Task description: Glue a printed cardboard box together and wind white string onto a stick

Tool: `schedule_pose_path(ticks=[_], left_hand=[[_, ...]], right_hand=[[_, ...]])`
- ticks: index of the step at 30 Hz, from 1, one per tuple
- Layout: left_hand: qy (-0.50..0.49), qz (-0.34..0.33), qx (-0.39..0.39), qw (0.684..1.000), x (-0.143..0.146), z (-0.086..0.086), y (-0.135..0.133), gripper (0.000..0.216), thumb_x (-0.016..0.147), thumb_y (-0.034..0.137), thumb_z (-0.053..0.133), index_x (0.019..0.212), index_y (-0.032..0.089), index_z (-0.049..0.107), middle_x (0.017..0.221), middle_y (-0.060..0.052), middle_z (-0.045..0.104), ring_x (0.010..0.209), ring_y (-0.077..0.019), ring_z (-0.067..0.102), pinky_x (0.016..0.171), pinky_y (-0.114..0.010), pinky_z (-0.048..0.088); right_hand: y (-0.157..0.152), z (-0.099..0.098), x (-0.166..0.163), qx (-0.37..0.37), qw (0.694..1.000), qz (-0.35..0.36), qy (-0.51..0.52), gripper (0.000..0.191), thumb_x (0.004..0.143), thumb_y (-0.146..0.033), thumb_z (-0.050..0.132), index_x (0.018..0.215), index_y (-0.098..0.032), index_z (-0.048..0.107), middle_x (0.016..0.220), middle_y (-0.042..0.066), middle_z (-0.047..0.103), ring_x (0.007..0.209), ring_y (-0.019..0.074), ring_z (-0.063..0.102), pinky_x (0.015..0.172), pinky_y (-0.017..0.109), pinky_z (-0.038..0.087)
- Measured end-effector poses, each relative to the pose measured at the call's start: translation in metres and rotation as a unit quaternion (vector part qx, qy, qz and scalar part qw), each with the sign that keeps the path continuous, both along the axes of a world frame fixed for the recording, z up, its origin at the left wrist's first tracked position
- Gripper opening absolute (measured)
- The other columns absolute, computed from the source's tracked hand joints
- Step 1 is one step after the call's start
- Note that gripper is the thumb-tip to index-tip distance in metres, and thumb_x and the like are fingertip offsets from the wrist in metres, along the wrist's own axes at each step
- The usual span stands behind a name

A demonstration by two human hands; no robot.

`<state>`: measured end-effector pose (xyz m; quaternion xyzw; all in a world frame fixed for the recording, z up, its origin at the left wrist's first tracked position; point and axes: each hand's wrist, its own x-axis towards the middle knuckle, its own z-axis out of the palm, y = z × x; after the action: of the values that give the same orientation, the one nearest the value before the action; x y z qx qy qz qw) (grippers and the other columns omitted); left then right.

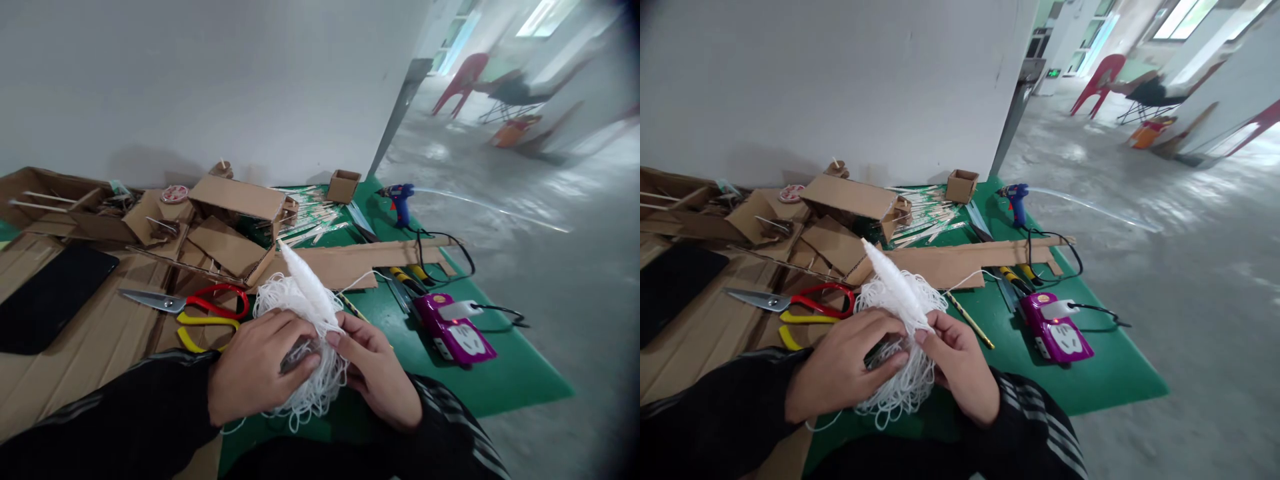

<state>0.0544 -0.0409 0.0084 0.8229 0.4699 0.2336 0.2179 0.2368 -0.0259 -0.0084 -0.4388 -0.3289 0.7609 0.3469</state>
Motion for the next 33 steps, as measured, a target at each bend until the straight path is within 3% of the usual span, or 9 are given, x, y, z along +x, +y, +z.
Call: schedule_pose_path(ticks=[5,8,13,16,19,21,24,28,33], left_hand=[[0.001,0.030,-0.021,0.999,0.000,-0.008,-0.005,0.016,0.084,0.028,0.060,0.096,0.021,0.051,0.096,-0.004,0.060,0.089,-0.0234,0.060,0.075,-0.037,0.047],[-0.017,0.013,-0.041,0.999,0.000,-0.012,-0.007,0.012,0.087,0.019,0.052,0.098,0.022,0.050,0.100,-0.005,0.056,0.087,-0.0209,0.059,0.076,-0.035,0.047],[-0.024,0.011,-0.063,0.998,0.001,-0.010,-0.006,0.029,0.089,0.010,0.041,0.110,0.024,0.054,0.107,-0.006,0.054,0.098,-0.0210,0.058,0.084,-0.036,0.047],[-0.015,0.037,-0.064,0.997,0.002,-0.007,-0.007,0.029,0.090,0.030,0.051,0.118,0.025,0.054,0.114,-0.009,0.053,0.104,-0.0264,0.057,0.087,-0.044,0.047],[0.009,0.065,-0.033,0.997,0.006,-0.008,-0.007,0.056,0.073,0.058,0.067,0.116,0.023,0.059,0.114,-0.011,0.053,0.103,-0.0339,0.056,0.086,-0.052,0.047],[0.033,0.070,-0.002,0.997,0.009,-0.009,-0.005,0.063,0.067,0.065,0.069,0.112,0.021,0.062,0.109,-0.012,0.056,0.100,-0.0360,0.055,0.085,-0.055,0.046],[0.067,0.070,0.029,0.995,0.012,-0.010,0.000,0.044,0.078,0.054,0.064,0.104,0.018,0.065,0.102,-0.013,0.060,0.099,-0.0355,0.054,0.088,-0.055,0.044],[0.023,0.041,0.020,0.999,0.009,-0.004,0.001,0.009,0.080,0.023,0.061,0.089,0.021,0.063,0.096,-0.008,0.061,0.094,-0.0278,0.054,0.087,-0.045,0.044],[-0.105,0.015,0.044,0.993,-0.001,0.006,-0.011,0.015,0.073,0.010,0.063,0.075,0.021,0.052,0.088,-0.002,0.059,0.086,-0.0189,0.053,0.078,-0.031,0.043]], right_hand=[[0.000,0.003,-0.002,0.006,1.000,-0.025,-0.018,0.039,0.067,-0.045,0.081,0.080,-0.018,0.056,0.059,-0.005,0.053,0.043,0.0051,0.042,0.040,0.015,0.036],[-0.001,0.005,-0.003,0.029,0.998,-0.044,-0.023,0.038,0.069,-0.044,0.080,0.082,-0.019,0.055,0.061,-0.005,0.053,0.043,0.0056,0.041,0.038,0.015,0.034],[-0.003,0.001,0.002,0.059,0.995,-0.066,-0.047,0.035,0.074,-0.047,0.074,0.089,-0.023,0.053,0.060,-0.007,0.048,0.043,0.0057,0.037,0.038,0.014,0.030],[-0.006,0.000,0.006,0.094,0.988,-0.084,-0.088,0.031,0.084,-0.053,0.061,0.090,-0.024,0.055,0.058,-0.006,0.044,0.046,0.0077,0.037,0.041,0.017,0.032],[-0.011,0.003,0.006,0.196,0.962,-0.089,-0.171,0.027,0.090,-0.049,0.055,0.094,-0.023,0.060,0.061,-0.003,0.047,0.054,0.0127,0.045,0.046,0.022,0.038],[-0.015,0.006,0.002,0.267,0.936,-0.080,-0.216,0.024,0.093,-0.044,0.052,0.099,-0.022,0.062,0.069,0.001,0.055,0.067,0.0170,0.054,0.058,0.026,0.046],[-0.021,0.008,-0.003,0.338,0.908,-0.044,-0.245,0.022,0.097,-0.037,0.047,0.105,-0.023,0.062,0.082,0.003,0.060,0.077,0.0182,0.057,0.071,0.028,0.047],[-0.021,0.008,-0.003,0.360,0.889,-0.033,-0.280,0.022,0.099,-0.034,0.042,0.107,-0.023,0.059,0.077,0.002,0.056,0.068,0.0162,0.054,0.064,0.027,0.045],[-0.008,0.014,0.009,0.392,0.847,-0.106,-0.342,0.014,0.098,-0.032,0.045,0.101,-0.023,0.055,0.074,0.000,0.057,0.065,0.0159,0.054,0.060,0.026,0.044]])
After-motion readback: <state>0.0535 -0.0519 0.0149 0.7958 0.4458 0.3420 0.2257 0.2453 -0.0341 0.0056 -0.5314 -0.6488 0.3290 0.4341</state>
